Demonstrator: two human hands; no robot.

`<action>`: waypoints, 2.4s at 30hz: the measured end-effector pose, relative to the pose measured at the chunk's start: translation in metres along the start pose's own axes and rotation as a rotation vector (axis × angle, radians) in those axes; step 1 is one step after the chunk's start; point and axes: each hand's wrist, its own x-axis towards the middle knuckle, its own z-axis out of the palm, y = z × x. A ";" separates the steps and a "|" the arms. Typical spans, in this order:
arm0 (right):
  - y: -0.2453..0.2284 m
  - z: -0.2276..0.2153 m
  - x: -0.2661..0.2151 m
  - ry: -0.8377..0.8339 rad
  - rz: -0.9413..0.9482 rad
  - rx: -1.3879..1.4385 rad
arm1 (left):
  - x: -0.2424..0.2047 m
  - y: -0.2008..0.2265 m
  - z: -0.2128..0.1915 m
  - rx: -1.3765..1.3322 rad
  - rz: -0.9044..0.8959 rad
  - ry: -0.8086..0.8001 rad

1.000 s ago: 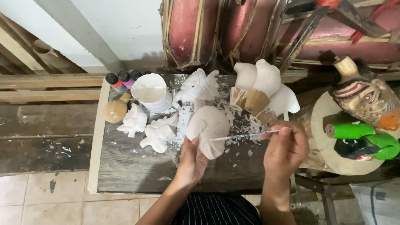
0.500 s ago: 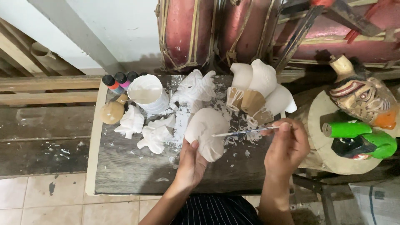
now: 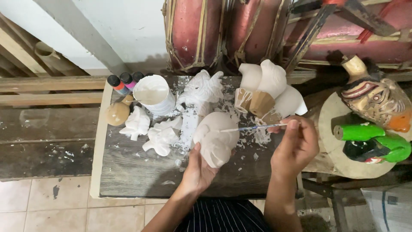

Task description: Cleaning and refining plaster toy components by clearing holes with a thin tool and brushing away debris

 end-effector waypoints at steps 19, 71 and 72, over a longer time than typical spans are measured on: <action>-0.022 0.011 0.000 0.011 0.004 0.000 | -0.003 -0.001 -0.014 0.025 0.000 0.045; -0.013 0.014 -0.051 0.101 -0.021 0.233 | -0.008 0.067 0.069 -0.348 -0.135 0.291; -0.011 0.013 -0.054 0.090 -0.041 0.221 | -0.008 0.066 0.069 -0.330 -0.120 0.270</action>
